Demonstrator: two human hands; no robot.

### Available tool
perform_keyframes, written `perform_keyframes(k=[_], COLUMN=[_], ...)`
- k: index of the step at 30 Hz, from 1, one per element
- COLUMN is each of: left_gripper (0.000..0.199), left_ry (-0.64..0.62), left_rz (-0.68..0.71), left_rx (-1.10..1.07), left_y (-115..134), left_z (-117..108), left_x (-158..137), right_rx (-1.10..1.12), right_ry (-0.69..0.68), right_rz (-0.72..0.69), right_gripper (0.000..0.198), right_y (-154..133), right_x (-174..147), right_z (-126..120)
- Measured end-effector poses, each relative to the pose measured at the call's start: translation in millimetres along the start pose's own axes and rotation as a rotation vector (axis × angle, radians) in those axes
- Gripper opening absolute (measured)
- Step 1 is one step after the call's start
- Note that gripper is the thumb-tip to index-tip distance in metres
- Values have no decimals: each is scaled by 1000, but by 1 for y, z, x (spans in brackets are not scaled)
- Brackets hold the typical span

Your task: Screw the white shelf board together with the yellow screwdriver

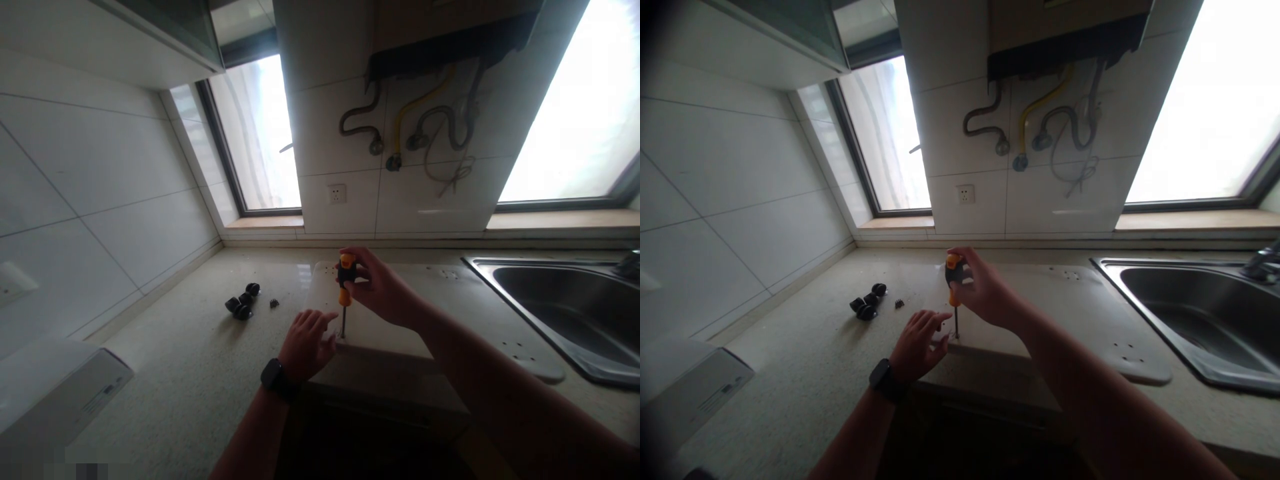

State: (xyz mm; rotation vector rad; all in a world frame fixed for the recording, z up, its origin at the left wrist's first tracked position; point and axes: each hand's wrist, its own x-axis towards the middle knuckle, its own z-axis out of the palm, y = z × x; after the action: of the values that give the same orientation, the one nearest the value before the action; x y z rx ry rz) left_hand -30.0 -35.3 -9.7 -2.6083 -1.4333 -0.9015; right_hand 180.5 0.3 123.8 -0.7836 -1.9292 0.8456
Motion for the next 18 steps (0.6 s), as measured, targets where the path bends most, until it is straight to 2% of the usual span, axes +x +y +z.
perform_keyframes(k=[7, 10, 14, 18], left_gripper=[28, 29, 30, 28], left_ry=[22, 14, -60, -112], left_rz=[-39, -107, -202, -278], left_rx=[-76, -211, -413, -616], left_y=[5, 9, 11, 13], left_z=[4, 3, -2, -7], left_x=[-4, 3, 15, 23], right_rx=[-29, -73, -212, -322], right_ry=[56, 114, 192, 212], right_rz=[-13, -27, -39, -59], right_gripper=[51, 50, 47, 46], right_y=[7, 10, 13, 14], right_x=[1, 2, 4, 4], right_z=[2, 2, 4, 8])
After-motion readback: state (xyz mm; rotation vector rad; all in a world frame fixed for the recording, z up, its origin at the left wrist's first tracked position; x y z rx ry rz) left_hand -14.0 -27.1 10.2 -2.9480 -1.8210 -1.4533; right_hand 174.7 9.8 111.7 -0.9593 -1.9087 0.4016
